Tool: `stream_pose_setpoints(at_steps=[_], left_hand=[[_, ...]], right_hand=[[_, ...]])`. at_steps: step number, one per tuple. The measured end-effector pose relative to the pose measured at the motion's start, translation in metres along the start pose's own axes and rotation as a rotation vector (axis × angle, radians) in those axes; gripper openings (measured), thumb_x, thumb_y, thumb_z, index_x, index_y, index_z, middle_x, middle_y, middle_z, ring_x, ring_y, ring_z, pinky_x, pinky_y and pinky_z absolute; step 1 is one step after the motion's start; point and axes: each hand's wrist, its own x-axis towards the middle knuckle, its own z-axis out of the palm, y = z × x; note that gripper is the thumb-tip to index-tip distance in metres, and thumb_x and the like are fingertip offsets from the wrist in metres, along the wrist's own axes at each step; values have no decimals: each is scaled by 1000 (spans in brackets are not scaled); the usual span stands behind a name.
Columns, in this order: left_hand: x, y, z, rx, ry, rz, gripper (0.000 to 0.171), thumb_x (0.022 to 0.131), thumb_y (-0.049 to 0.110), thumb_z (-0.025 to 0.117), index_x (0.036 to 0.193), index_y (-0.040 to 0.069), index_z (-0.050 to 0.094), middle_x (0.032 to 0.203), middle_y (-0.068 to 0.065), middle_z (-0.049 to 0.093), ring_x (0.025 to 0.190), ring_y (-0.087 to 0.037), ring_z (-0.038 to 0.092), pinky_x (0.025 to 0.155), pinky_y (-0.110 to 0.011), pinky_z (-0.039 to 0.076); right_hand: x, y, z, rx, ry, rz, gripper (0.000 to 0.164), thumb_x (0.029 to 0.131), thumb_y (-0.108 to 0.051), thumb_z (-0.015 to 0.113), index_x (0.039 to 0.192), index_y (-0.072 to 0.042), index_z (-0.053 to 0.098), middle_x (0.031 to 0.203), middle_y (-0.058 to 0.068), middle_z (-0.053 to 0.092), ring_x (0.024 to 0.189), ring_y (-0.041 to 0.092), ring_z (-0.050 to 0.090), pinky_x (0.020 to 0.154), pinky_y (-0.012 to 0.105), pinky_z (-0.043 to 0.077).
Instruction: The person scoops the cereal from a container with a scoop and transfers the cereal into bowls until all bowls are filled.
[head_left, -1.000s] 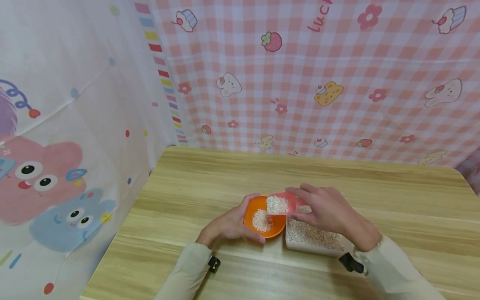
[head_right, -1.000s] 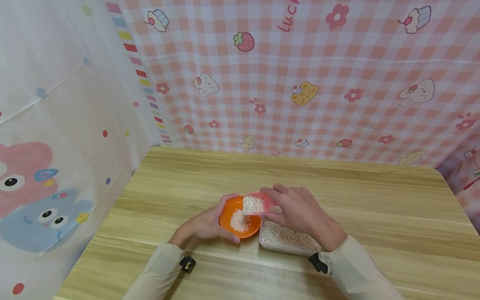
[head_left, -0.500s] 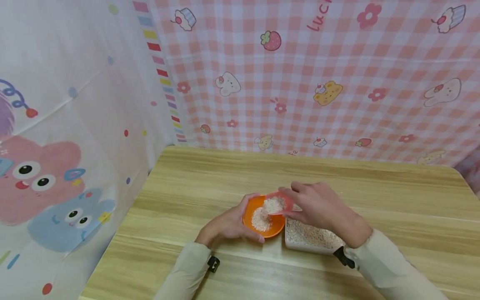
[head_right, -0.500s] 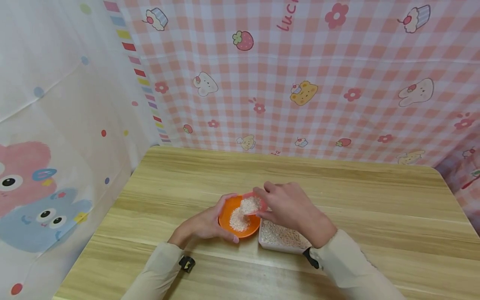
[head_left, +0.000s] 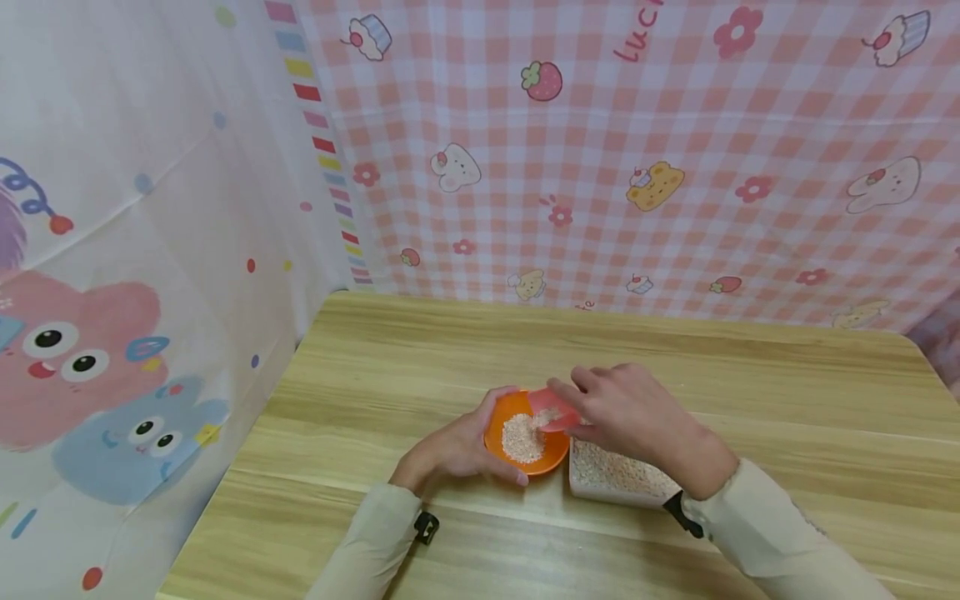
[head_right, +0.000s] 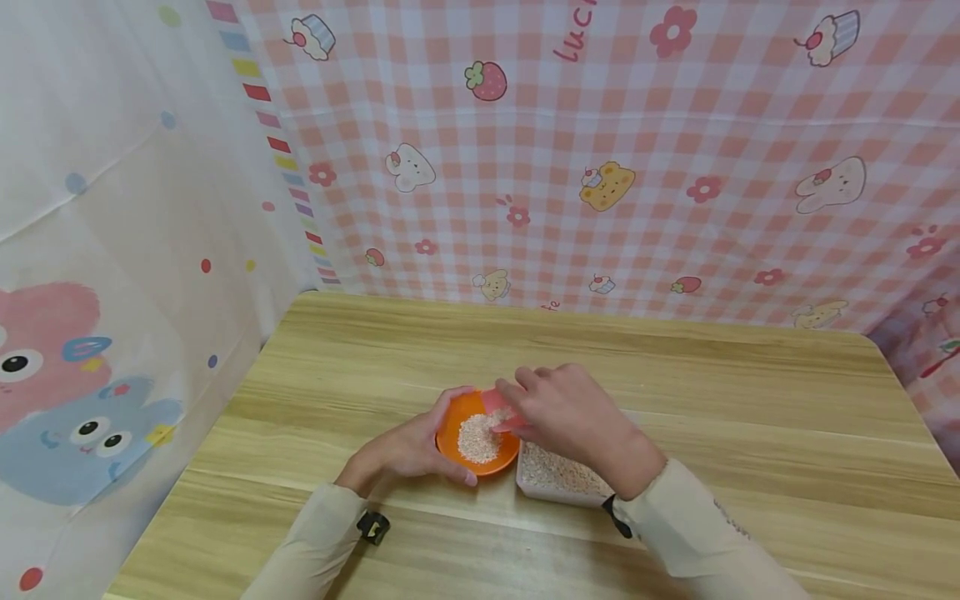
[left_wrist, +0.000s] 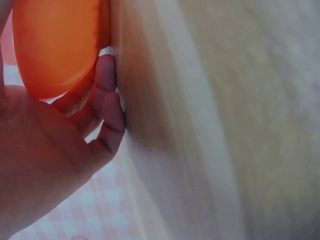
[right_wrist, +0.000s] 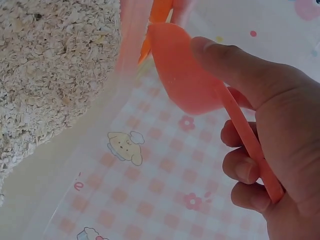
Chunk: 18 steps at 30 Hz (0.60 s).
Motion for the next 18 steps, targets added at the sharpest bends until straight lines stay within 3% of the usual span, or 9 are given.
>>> stream_pose_setpoints(at_steps=[10,18], left_hand=[[0,1,0,-6,2,1,115,67,39,92,154,36,17,153,3,41,136,-23,42,115,-52,27],[-2,2,0,-4,5,5,116,66,40,93,154,38,17,153,-1,41,137,-23,41,116,-50,26]], right_hand=[[-3,-2,-2,-58,47,-30,55,69,-36,90,114,-9,71,76,1,61,60,15,60,51,27,50],[-14,3,-7,24,49,36,57,73,-41,86,119,-10,70,74,-3,52,52,9,41,47,21,37]])
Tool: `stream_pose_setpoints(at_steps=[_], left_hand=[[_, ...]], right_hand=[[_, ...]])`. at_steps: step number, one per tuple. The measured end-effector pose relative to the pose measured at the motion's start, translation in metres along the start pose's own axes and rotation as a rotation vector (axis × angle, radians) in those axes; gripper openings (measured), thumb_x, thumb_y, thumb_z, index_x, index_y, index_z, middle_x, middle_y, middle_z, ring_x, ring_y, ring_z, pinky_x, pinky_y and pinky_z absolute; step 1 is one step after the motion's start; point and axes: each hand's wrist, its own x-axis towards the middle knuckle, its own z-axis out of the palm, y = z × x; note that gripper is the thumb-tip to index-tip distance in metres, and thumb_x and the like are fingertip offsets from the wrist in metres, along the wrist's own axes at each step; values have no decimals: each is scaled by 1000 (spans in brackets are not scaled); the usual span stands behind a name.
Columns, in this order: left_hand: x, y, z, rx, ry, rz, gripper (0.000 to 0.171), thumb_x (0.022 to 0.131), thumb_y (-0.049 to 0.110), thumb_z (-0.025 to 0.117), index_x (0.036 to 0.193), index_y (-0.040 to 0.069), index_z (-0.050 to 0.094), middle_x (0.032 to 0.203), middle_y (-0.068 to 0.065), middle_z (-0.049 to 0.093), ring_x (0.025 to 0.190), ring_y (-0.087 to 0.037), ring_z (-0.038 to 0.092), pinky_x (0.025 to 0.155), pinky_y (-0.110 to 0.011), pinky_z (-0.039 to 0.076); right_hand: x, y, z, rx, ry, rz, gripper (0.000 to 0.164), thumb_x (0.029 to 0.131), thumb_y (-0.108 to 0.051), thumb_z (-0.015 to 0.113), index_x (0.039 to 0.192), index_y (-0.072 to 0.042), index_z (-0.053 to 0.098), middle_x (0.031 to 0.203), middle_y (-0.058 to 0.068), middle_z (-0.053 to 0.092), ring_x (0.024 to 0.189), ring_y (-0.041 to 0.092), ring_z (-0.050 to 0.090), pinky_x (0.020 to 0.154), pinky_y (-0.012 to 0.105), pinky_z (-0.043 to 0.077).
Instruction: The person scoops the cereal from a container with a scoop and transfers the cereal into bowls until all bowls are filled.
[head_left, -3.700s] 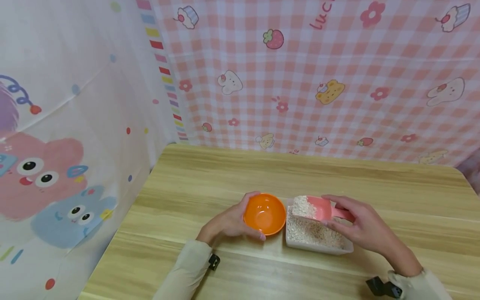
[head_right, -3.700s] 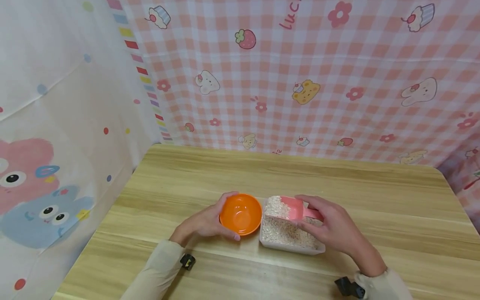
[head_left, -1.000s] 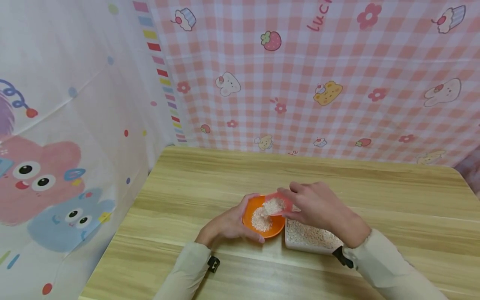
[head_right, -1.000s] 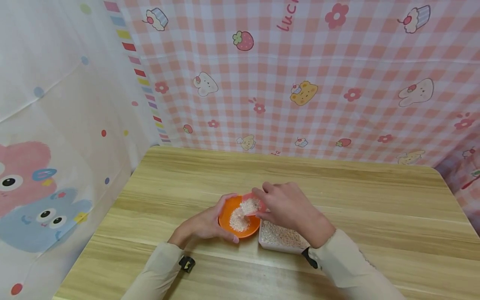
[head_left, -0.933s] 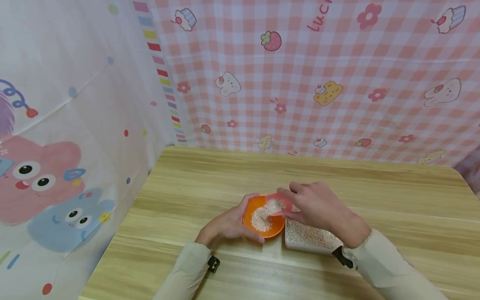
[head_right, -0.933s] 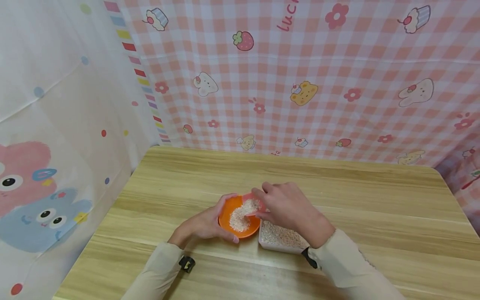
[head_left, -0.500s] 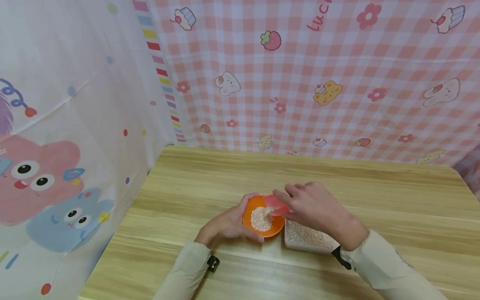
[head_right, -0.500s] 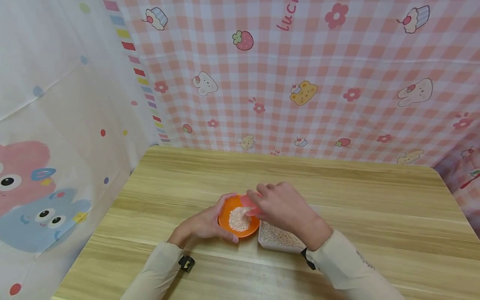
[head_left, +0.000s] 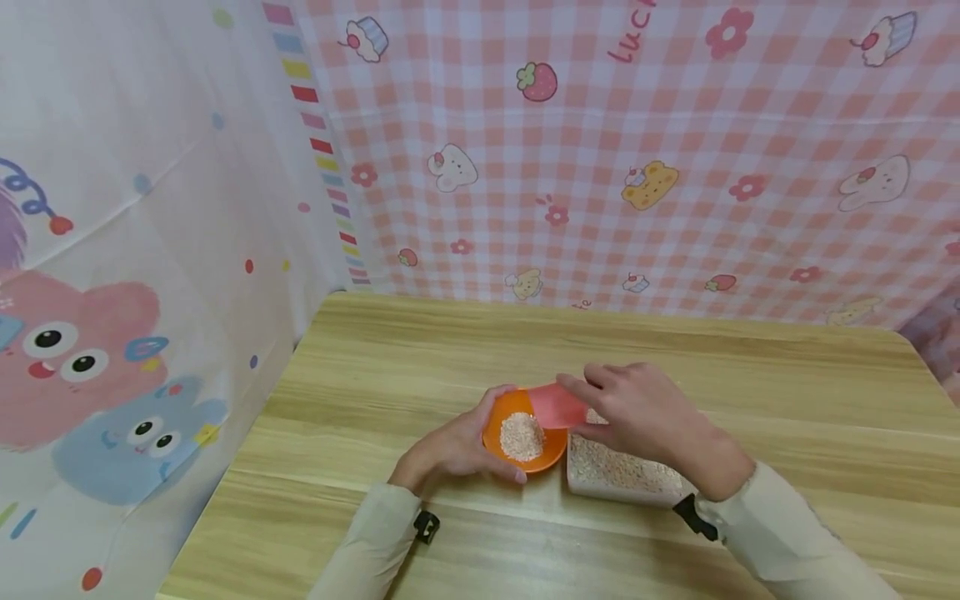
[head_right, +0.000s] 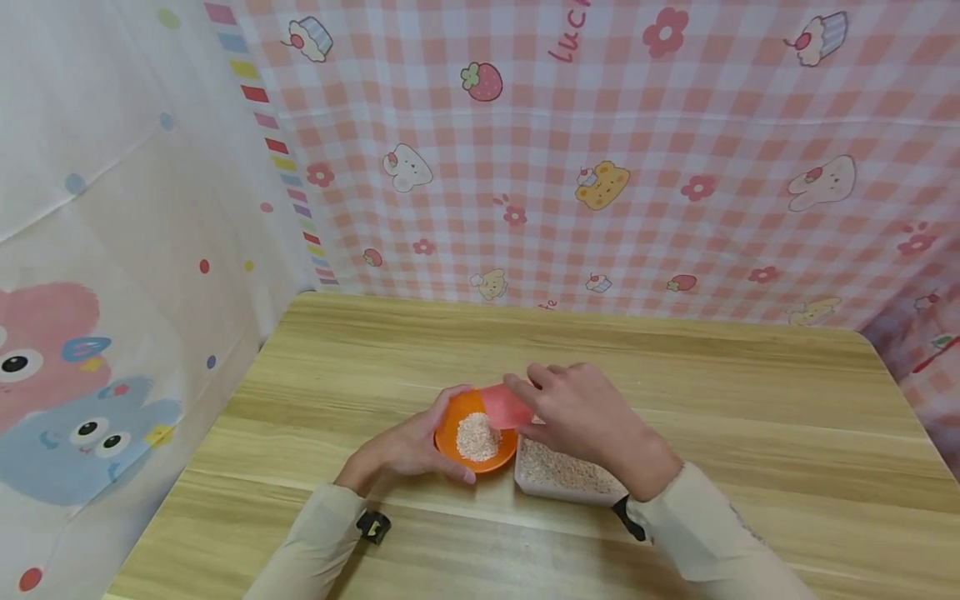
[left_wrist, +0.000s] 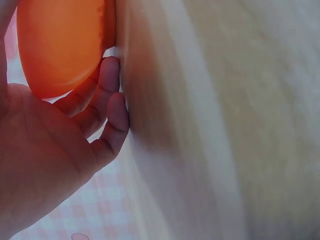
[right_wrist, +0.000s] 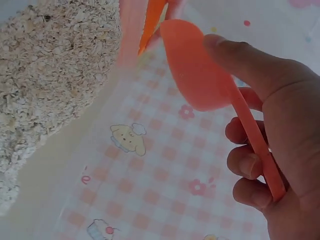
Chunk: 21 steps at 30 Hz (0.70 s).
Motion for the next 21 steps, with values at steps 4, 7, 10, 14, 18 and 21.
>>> stream_pose_setpoints(at_steps=[4,7,10,14,18,21], left_hand=[[0,1,0,32,-2,10,118,66,40,92,155,35,15,156,-1,37,140,-23,38,117,-51,25],[0,0,0,52,-1,19,119,67,40,92,157,32,14,158,-1,35,141,-23,36,117,-51,25],[1,0,0,57,2,30,120,67,39,92,157,30,13,158,0,34,141,-22,35,118,-50,24],[1,2,1,63,4,32,120,68,39,92,158,27,14,158,-1,33,142,-23,34,118,-51,23],[-2,7,1,147,43,23,120,66,46,91,157,28,15,157,-5,32,141,-27,30,115,-56,27],[-3,11,0,221,118,31,119,66,51,89,157,28,17,152,-10,33,136,-29,31,109,-57,34]], right_hand=[[-8,4,0,49,-2,53,57,75,-44,85,119,-11,70,75,-3,53,52,6,34,46,18,30],[-14,6,1,70,0,82,57,75,-45,84,119,-11,71,76,-3,55,52,5,34,46,17,28],[-19,8,1,88,10,106,57,74,-44,85,119,-12,71,76,-3,55,53,4,34,46,17,27],[-27,11,0,119,35,127,57,73,-43,85,119,-12,70,75,-4,55,53,3,34,47,17,26],[-37,14,-3,137,48,148,55,82,-51,76,120,-13,70,76,-5,55,54,1,34,48,16,26],[-46,16,-8,129,50,176,55,81,-52,76,121,-14,70,76,-6,55,54,1,34,48,17,27]])
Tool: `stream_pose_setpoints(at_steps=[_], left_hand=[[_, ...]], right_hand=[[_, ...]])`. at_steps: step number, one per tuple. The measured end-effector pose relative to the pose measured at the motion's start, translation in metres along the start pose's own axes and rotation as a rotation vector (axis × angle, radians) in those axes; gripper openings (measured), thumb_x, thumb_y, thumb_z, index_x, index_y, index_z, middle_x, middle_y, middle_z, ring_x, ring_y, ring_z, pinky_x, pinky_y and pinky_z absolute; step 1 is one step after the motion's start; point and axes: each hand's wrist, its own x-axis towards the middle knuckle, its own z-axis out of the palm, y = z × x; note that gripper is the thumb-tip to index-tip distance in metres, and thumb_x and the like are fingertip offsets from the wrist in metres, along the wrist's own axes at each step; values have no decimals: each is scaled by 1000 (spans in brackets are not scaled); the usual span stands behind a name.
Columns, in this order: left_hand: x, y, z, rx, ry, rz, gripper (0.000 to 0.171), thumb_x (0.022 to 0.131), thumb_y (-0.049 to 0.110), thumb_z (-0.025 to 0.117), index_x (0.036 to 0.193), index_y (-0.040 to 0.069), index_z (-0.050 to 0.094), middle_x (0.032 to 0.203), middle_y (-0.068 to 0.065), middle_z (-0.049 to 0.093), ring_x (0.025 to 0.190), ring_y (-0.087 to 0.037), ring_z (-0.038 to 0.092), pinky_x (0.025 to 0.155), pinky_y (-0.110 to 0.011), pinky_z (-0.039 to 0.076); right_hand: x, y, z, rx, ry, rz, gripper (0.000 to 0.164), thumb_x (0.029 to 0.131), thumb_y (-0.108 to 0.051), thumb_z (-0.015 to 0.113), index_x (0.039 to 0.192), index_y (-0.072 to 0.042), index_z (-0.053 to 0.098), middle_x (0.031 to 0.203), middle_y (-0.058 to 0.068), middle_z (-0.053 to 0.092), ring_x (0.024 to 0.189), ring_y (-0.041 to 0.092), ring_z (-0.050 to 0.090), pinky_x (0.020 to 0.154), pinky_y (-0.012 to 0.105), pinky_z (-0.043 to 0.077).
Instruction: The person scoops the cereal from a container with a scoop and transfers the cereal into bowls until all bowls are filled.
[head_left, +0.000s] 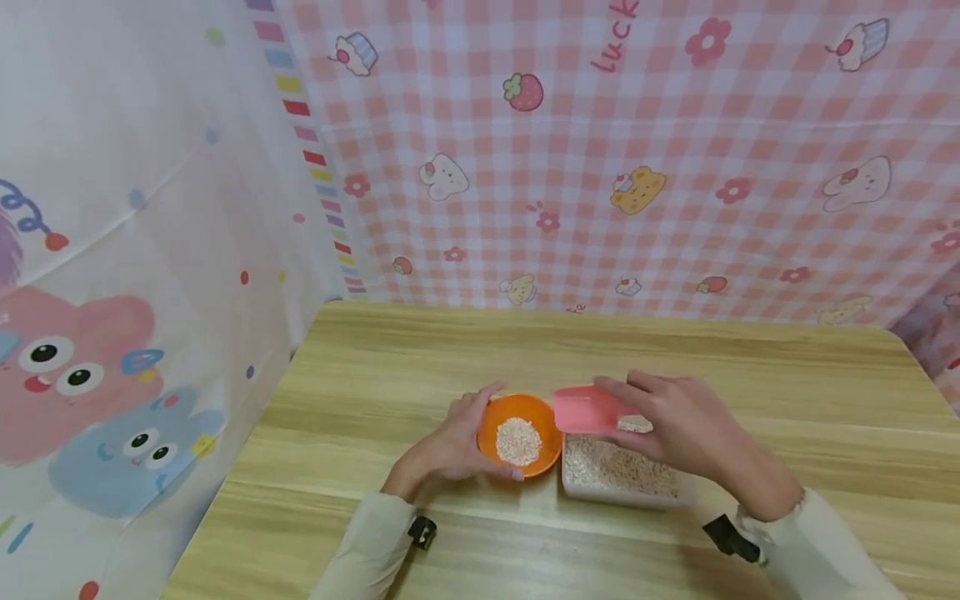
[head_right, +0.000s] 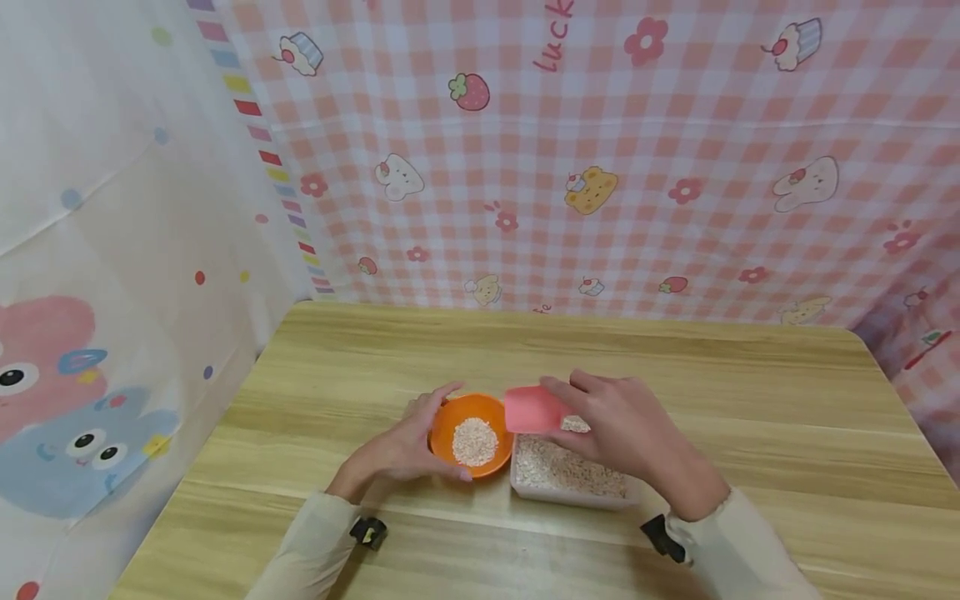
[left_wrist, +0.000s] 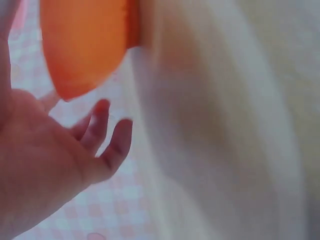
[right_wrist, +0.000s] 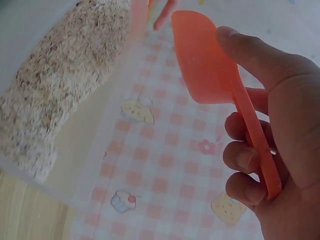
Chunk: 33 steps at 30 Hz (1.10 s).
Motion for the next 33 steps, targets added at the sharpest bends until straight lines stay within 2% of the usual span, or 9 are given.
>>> stream_pose_setpoints(at_steps=[4,7,10,11,16,20,23,28,33], left_hand=[[-3,6,-1,35,115,11,111,69,54,86,157,30,21,144,-14,37,125,-27,33,102,-53,41],[-7,14,0,35,180,25,104,72,55,84,155,30,26,142,-14,39,122,-25,32,100,-51,41],[-9,24,2,7,218,50,94,76,51,83,152,29,33,139,-11,42,124,-23,33,101,-49,42],[-10,27,3,1,222,65,91,77,49,83,152,27,35,137,-10,44,124,-23,35,101,-48,42],[-9,43,7,-26,173,142,84,79,44,82,148,20,42,125,-5,53,119,-25,46,99,-39,44],[-5,52,13,-25,111,198,86,78,42,83,149,15,42,113,-6,57,89,-20,53,78,-25,45],[-1,55,18,5,69,216,92,77,43,85,151,12,39,107,-5,60,69,-12,46,64,-19,39],[4,58,23,39,-4,186,103,74,48,85,155,14,31,100,0,60,64,-5,41,59,-18,38],[8,59,26,43,-49,142,107,73,49,85,157,14,28,98,5,59,63,-6,43,58,-19,38]], right_hand=[[-12,2,-5,-1,0,39,55,79,-49,79,121,-15,70,75,-7,54,55,-1,33,48,17,26],[-21,4,-5,12,12,45,58,89,-63,61,120,-15,70,75,-9,53,55,-2,31,48,16,25],[-31,6,-3,24,39,45,69,92,-71,41,119,-14,71,74,-10,51,55,-4,30,48,16,24],[-34,7,-2,27,50,47,69,92,-70,42,119,-14,71,74,-10,51,55,-5,29,48,16,24],[-47,11,2,22,92,66,67,91,-70,47,118,-13,71,74,-10,54,54,-5,31,47,17,27],[-55,15,2,23,94,79,68,92,-70,45,119,-14,71,74,-10,54,54,-6,31,47,17,28],[-59,16,2,32,74,87,63,90,-67,55,119,-14,70,74,-11,51,55,-7,30,47,16,28],[-63,15,3,53,16,114,58,79,-54,78,120,-13,70,76,-11,54,56,-8,35,47,17,29],[-66,13,5,63,-21,137,61,72,-47,85,121,-13,70,78,-10,58,56,-8,39,48,17,32]])
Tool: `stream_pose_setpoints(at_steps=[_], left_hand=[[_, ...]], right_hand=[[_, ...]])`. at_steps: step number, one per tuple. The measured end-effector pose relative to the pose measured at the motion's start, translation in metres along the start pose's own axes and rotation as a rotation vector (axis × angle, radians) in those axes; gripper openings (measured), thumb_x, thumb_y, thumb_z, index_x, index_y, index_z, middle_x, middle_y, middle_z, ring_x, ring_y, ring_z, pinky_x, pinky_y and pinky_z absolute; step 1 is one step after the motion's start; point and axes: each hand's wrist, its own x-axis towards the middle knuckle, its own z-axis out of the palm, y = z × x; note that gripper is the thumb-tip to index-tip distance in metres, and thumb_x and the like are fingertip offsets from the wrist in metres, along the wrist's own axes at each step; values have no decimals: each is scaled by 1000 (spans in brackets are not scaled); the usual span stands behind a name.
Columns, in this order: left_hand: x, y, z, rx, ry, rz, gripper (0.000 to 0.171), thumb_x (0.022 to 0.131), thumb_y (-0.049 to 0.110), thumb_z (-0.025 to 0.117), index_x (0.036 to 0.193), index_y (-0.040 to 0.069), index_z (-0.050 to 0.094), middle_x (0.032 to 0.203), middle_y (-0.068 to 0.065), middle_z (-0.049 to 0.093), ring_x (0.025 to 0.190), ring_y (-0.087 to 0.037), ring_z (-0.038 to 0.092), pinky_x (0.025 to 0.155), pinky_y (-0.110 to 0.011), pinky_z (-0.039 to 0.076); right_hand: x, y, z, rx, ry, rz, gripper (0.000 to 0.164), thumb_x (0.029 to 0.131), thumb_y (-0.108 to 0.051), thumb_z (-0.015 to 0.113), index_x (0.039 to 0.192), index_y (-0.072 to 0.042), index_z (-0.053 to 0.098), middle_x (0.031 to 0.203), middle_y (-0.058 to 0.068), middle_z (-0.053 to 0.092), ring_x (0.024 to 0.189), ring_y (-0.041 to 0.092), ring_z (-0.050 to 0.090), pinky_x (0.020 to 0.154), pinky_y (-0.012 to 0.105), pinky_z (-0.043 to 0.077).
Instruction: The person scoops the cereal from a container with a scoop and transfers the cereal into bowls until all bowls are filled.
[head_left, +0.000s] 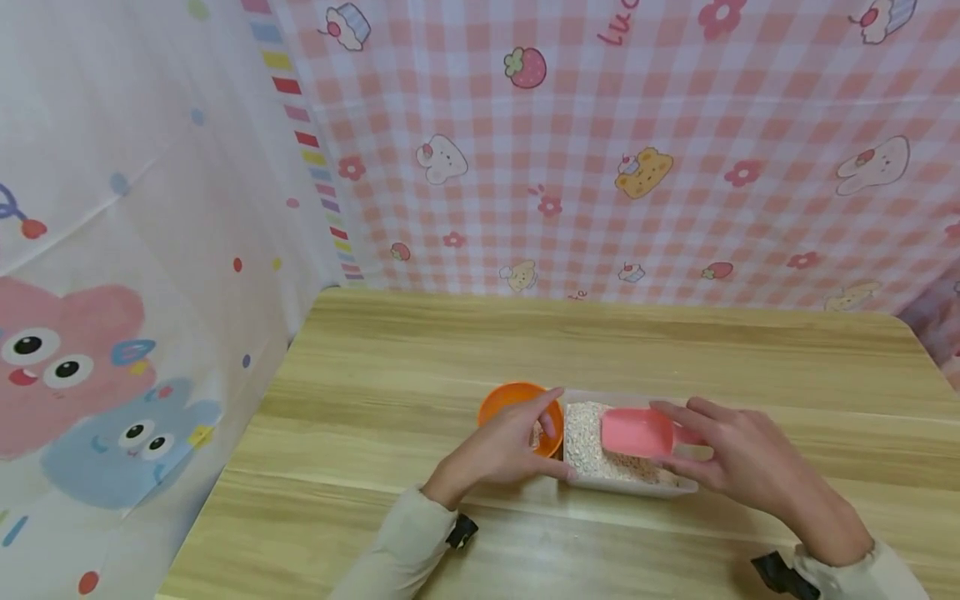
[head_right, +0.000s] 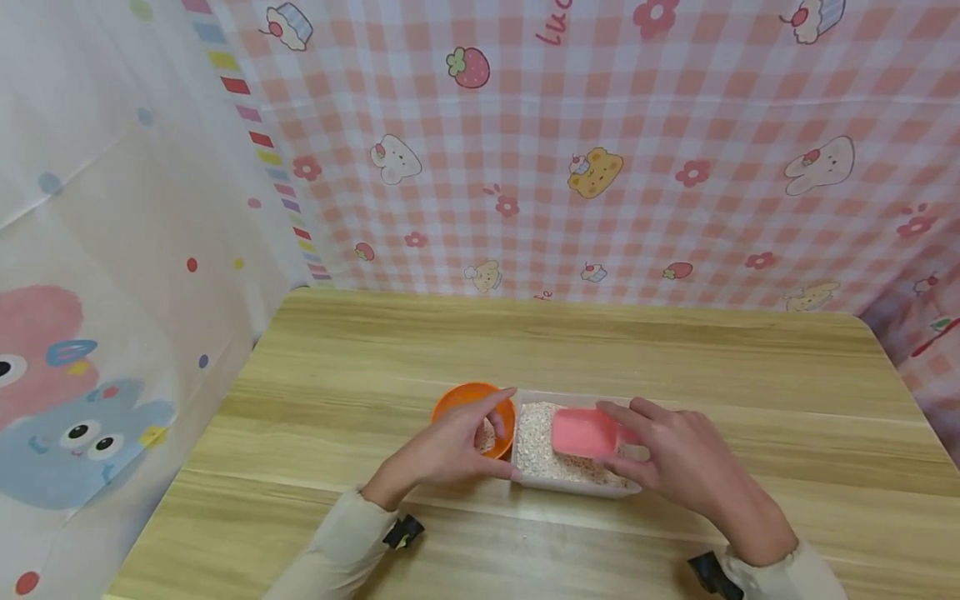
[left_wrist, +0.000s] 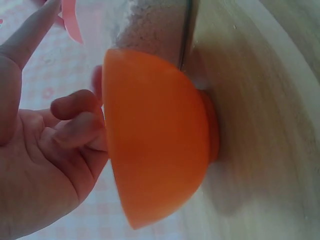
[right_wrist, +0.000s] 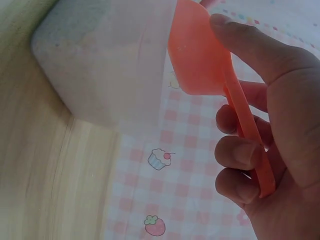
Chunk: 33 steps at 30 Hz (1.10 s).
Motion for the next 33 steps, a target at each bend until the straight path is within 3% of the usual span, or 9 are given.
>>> stream_pose_setpoints(at_steps=[8,15,19,24,33], left_hand=[[6,-1,1,4,-31,-23,110,73,47,86,158,15,24,94,9,58,62,-7,42,59,-18,37],[9,0,2,26,-49,-45,110,72,46,87,158,15,26,91,10,56,62,-8,40,58,-19,34],[11,2,4,32,-66,-60,108,72,46,87,157,15,27,89,9,55,61,-9,40,57,-20,33],[11,3,4,35,-72,-82,108,72,46,87,158,17,28,87,7,55,62,-9,40,57,-20,33],[12,3,3,46,-59,-61,109,70,44,88,157,14,30,81,5,54,60,-6,40,58,-18,32]], right_hand=[[-1,1,0,-16,-22,30,61,71,-43,86,121,-13,69,78,-9,58,55,-7,37,48,18,31],[1,-3,-1,-1,-165,137,61,72,-41,86,123,-13,69,97,7,71,65,9,61,54,28,48],[-1,-6,0,7,-193,138,58,71,-41,87,121,-18,70,90,-3,67,62,0,49,53,21,40],[-2,-7,3,18,-153,75,55,68,-40,89,118,-23,72,83,-14,56,60,-5,37,51,17,31],[2,-7,9,12,-132,36,55,69,-43,88,118,-24,72,87,-11,61,60,-5,39,52,19,34]])
